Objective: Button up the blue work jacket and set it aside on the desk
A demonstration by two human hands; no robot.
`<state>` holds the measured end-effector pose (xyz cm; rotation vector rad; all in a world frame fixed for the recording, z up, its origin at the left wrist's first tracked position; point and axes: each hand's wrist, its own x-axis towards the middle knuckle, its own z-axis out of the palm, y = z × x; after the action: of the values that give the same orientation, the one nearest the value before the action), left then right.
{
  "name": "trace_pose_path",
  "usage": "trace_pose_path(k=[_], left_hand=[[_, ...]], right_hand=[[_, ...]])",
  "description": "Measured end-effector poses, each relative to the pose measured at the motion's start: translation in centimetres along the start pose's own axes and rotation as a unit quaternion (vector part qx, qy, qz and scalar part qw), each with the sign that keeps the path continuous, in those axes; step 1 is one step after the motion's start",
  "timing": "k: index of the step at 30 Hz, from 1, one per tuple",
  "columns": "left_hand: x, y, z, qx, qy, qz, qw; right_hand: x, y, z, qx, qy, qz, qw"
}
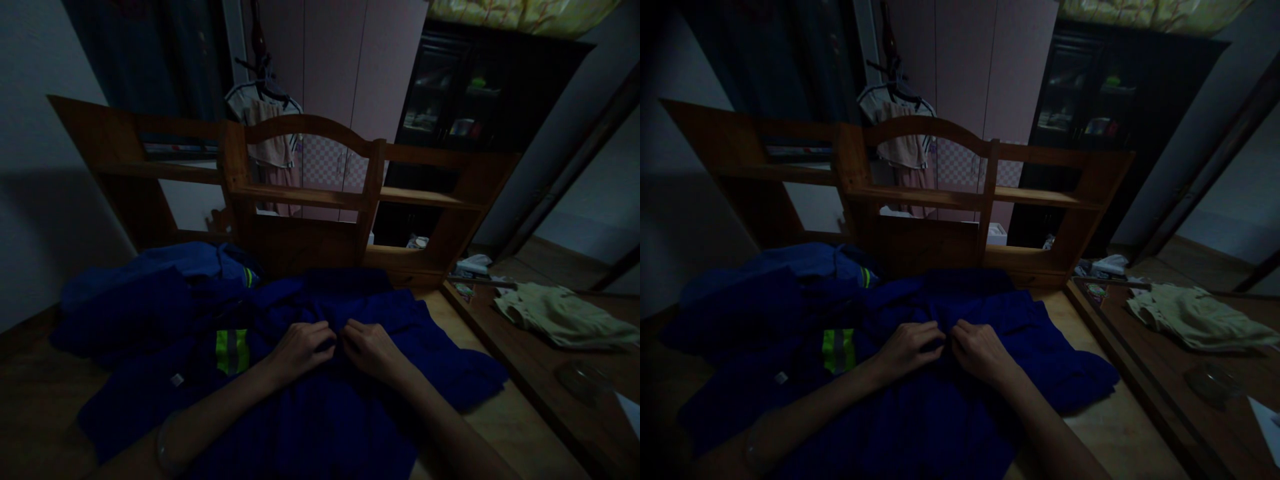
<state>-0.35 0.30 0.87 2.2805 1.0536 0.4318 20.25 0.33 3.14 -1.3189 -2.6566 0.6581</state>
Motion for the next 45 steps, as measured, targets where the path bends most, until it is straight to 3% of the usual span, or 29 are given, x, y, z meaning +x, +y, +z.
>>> trace_pose_path(k=[19,38,45], left_hand=[[0.1,0.2,0.0,-0.017,0.015,-0.023,0.999],[-0.2,0.0,0.2,-0.040,0.052,0.001,0.998],[-0.2,0.2,-0.1,-0.045,0.031,0.002,0.999]], right_hand=[[0.1,0.0,0.4,0.053,0.032,0.061,0.996],[0.2,-0.3,-0.3,0.098,0.032,0.054,0.993],[0.1,-0.5,-0.6,0.100,0.033,0.057,0.993]])
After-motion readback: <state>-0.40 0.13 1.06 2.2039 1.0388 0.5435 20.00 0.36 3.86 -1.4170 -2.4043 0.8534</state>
